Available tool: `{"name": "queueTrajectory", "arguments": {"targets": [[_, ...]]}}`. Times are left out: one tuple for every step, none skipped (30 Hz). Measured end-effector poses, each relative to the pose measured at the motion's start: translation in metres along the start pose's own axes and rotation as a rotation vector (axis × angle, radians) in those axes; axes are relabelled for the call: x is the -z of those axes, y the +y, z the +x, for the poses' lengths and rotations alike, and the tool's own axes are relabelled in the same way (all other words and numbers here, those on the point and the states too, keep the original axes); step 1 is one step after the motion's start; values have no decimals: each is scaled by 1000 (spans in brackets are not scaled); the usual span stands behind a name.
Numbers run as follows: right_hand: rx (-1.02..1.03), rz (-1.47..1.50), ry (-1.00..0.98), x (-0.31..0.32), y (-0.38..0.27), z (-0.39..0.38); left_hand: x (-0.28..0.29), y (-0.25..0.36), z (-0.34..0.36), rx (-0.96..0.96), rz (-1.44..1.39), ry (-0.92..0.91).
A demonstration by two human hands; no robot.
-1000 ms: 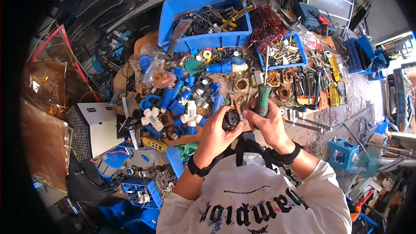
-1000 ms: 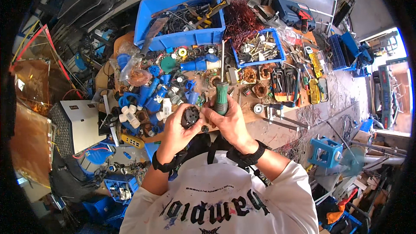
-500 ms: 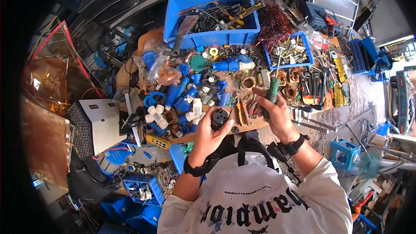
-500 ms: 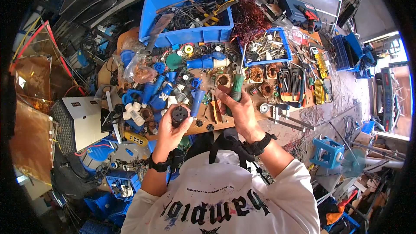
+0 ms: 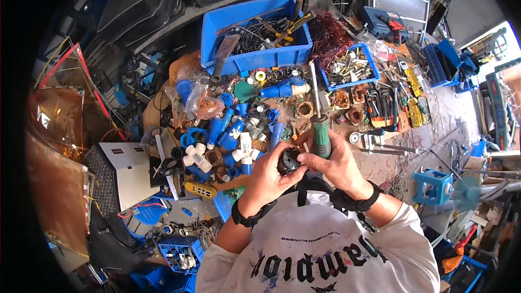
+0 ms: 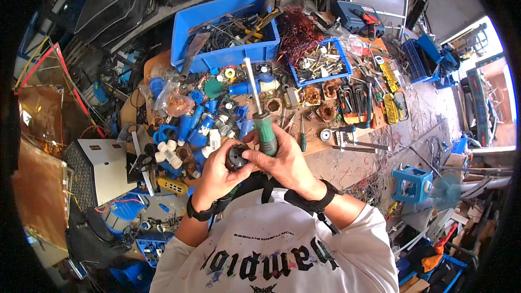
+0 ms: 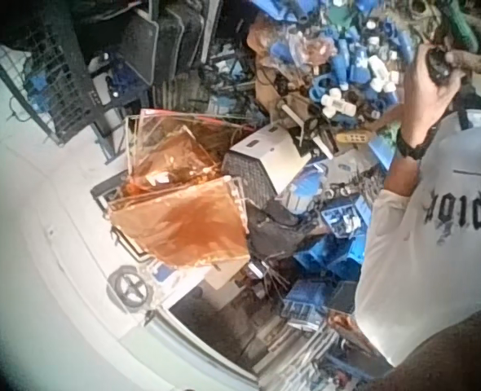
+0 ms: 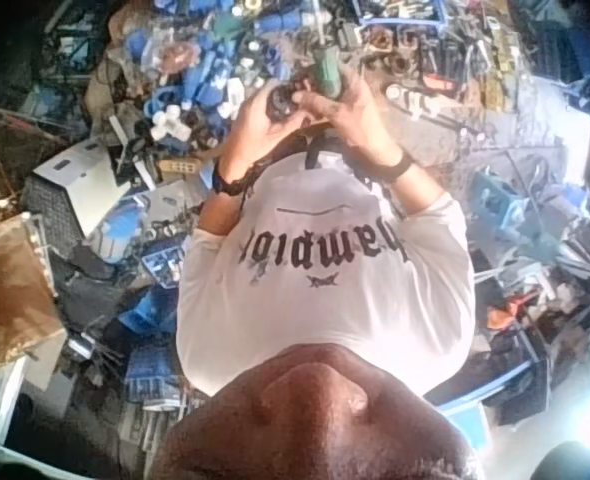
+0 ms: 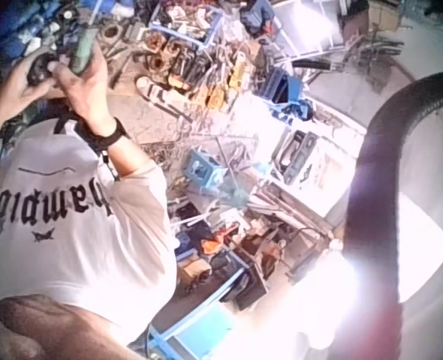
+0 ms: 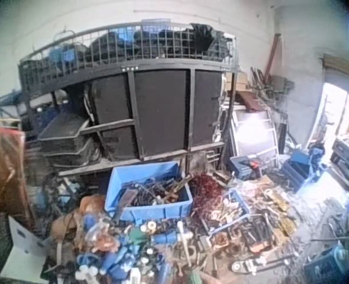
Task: The person uses a screwdriver to unscrew and open a black electrical plug, then places it into a blue plastic pipe fitting. They subsequently pick up a black electrical box and use the screwdriver to manipulate its internal components.
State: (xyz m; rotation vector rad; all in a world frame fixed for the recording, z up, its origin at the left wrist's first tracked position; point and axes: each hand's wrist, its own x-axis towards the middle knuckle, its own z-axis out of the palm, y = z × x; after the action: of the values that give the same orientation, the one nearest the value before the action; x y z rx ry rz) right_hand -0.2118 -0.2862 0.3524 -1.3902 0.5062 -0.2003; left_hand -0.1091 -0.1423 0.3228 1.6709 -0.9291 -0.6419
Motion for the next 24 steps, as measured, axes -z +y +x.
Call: {"name": "queueTrajectory", "arguments": {"targets": [[4, -38, -3, -1, -3, -4, 0, 4, -1, 0, 14, -2], [7, -76, -6, -2, -7, -8, 1, 9, -3, 1, 28, -3], [8, -113, -12, -4, -11, -12, 1, 12, -4, 4, 43, -3], [109, -156, 27, -7, -13, -16, 1, 14, -6, -19, 63, 2], [144, -170, 39, -8, -13, -19, 1, 15, -7, -42, 84, 7], [180, -185, 52, -8, -10, -21, 1, 17, -8, -67, 103, 11], [216, -199, 65, -8, -8, -22, 1, 18, -9, -87, 135, 5], [217, -174, 76, -8, -7, -23, 1, 20, -10, -107, 167, -1], [216, -146, 87, -9, -4, -25, 1, 21, -11, -126, 199, -8], [216, -118, 99, -9, -3, -26, 1, 23, -12, -134, 209, -14], [224, -128, 101, -10, -5, -28, 2, 26, -12, -142, 218, -20], [229, -136, 102, -11, -7, -29, 2, 28, -13, -147, 227, -26], [234, -145, 102, -12, -9, -30, 3, 28, -13, -151, 220, -35], [248, -163, 106, -12, -11, -32, 4, 27, -14, -156, 213, -44], [261, -183, 112, -12, -12, -33, 3, 27, -14, -161, 205, -54], [275, -203, 118, -11, -13, -34, 3, 28, -14, -160, 190, -56], [308, -145, 141, -12, -11, -33, 3, 31, -13, -159, 174, -56], [340, -86, 162, -13, -8, -32, 4, 32, -13, -157, 160, -56], [372, -28, 182, -14, -6, -31, 5, 33, -13, -161, 138, -56], [348, 14, 192, -13, -9, -32, 5, 32, -13, -164, 116, -55], [323, 57, 196, -12, -13, -32, 7, 31, -14, -165, 97, -51], [297, 100, 200, -11, -17, -33, 7, 30, -15, -173, 42, -52], [227, 204, 189, -9, -21, -33, 7, 29, -14, -181, -13, -52], [184, 248, 190, -6, -21, -33, 8, 29, -14, -188, -68, -54]]}}
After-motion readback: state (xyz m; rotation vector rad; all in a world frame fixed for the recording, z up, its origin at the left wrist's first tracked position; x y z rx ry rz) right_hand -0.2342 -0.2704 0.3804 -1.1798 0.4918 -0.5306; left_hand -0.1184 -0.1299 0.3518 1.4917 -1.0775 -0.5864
